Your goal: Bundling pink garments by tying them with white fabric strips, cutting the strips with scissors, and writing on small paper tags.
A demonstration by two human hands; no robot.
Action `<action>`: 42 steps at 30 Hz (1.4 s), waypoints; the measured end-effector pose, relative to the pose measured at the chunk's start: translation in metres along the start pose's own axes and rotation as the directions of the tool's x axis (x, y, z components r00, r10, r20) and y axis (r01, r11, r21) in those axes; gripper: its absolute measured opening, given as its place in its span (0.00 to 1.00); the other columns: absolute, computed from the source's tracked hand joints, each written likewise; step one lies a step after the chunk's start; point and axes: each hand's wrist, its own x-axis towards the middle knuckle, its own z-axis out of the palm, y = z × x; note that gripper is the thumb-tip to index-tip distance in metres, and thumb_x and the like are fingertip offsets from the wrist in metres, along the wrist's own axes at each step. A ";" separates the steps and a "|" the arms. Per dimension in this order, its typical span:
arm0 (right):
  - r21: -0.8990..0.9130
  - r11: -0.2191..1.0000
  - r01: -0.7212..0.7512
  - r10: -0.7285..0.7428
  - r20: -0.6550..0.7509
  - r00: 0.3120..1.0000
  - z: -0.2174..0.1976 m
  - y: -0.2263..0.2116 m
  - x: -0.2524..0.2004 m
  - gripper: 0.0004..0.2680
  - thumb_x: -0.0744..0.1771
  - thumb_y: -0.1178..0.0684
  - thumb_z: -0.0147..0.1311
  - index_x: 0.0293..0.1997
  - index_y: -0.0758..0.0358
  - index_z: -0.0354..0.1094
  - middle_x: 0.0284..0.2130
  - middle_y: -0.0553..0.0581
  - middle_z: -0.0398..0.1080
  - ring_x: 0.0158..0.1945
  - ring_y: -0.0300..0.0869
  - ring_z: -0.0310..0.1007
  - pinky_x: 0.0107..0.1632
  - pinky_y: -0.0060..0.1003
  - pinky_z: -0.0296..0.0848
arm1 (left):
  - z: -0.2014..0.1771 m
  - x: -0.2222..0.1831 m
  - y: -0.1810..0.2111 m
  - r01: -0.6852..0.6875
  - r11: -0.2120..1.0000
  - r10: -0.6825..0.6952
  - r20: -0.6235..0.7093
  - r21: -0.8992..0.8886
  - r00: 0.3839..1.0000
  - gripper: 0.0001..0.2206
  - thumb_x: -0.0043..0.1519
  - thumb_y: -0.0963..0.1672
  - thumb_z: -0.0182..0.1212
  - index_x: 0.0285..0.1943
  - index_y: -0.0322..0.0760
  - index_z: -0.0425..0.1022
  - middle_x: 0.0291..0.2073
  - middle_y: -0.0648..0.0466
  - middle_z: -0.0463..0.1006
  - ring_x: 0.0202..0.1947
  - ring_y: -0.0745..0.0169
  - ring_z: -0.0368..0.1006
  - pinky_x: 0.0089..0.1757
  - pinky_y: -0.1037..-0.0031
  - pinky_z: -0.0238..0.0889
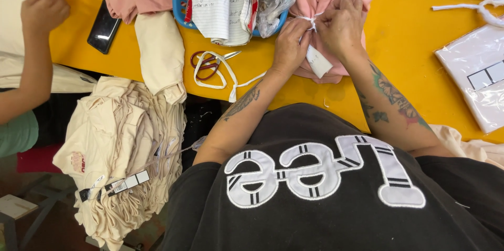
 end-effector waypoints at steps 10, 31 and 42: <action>0.053 0.994 0.091 -0.096 0.100 0.990 -0.015 0.001 0.002 0.07 0.69 0.54 0.55 0.38 0.59 0.81 0.40 0.57 0.65 0.44 0.60 0.56 0.42 0.58 0.56 | 0.011 0.002 -0.007 0.082 0.993 -0.089 0.085 0.085 0.992 0.16 0.63 0.39 0.60 0.59 0.48 0.73 0.45 0.55 0.76 0.47 0.49 0.72 0.50 0.62 0.71; 0.091 0.881 0.464 -0.463 -0.028 0.886 -0.035 0.009 0.002 0.06 0.69 0.59 0.60 0.47 0.52 0.81 0.47 0.56 0.68 0.47 0.55 0.59 0.48 0.48 0.61 | -0.016 0.006 0.022 -0.182 0.973 0.182 0.014 0.144 0.983 0.04 0.64 0.37 0.58 0.43 0.34 0.78 0.43 0.49 0.74 0.47 0.46 0.71 0.53 0.59 0.66; 0.008 0.985 0.174 -0.173 -0.094 0.980 -0.034 -0.030 -0.011 0.07 0.70 0.51 0.57 0.39 0.56 0.83 0.53 0.57 0.69 0.54 0.58 0.59 0.48 0.56 0.60 | 0.010 0.002 -0.001 0.136 0.989 -0.138 -0.029 -0.062 0.990 0.06 0.64 0.40 0.55 0.45 0.39 0.77 0.41 0.54 0.81 0.45 0.50 0.75 0.51 0.63 0.65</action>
